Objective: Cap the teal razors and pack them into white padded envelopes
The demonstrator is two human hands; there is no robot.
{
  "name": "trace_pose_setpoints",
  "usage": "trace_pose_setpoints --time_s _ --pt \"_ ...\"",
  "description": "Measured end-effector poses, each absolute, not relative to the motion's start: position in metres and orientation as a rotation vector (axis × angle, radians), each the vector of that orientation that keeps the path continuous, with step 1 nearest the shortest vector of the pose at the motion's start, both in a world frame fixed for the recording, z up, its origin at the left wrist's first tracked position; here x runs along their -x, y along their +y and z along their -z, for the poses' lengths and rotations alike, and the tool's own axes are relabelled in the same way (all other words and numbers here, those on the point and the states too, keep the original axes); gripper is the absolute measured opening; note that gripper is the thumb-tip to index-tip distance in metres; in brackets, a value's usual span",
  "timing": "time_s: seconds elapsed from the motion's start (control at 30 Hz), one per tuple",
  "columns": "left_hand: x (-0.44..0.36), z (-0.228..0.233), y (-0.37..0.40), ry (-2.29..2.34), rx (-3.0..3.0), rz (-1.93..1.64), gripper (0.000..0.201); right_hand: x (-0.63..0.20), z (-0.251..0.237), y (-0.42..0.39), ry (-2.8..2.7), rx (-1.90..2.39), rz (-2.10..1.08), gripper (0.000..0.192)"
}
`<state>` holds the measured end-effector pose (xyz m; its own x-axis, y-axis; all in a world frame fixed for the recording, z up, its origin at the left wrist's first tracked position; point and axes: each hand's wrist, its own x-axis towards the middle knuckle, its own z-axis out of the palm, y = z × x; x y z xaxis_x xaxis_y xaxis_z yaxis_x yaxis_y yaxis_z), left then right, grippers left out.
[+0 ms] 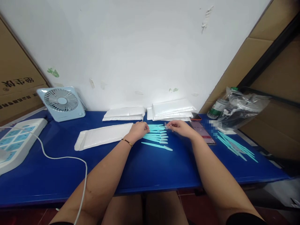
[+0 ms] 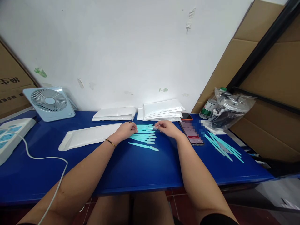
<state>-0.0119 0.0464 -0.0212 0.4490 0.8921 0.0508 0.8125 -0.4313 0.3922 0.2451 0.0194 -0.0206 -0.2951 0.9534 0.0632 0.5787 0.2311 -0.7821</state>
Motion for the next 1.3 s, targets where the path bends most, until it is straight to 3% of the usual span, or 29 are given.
trace_pose_setpoints --time_s 0.7,0.93,1.13,1.3 --pt "0.010 0.016 0.042 1.446 -2.380 -0.373 0.015 -0.233 0.012 0.011 -1.949 1.352 -0.993 0.028" --pt "0.010 0.012 0.034 1.208 -2.349 -0.298 0.022 -0.237 0.008 0.008 -2.059 1.284 -1.153 0.029" --pt "0.012 0.021 0.041 1.359 -2.470 -0.438 0.019 -0.254 0.026 0.024 -2.096 1.580 -0.459 0.018" --pt "0.009 0.021 0.041 1.406 -2.504 -0.356 0.013 -0.254 0.036 0.031 -2.199 1.570 -0.355 0.010"
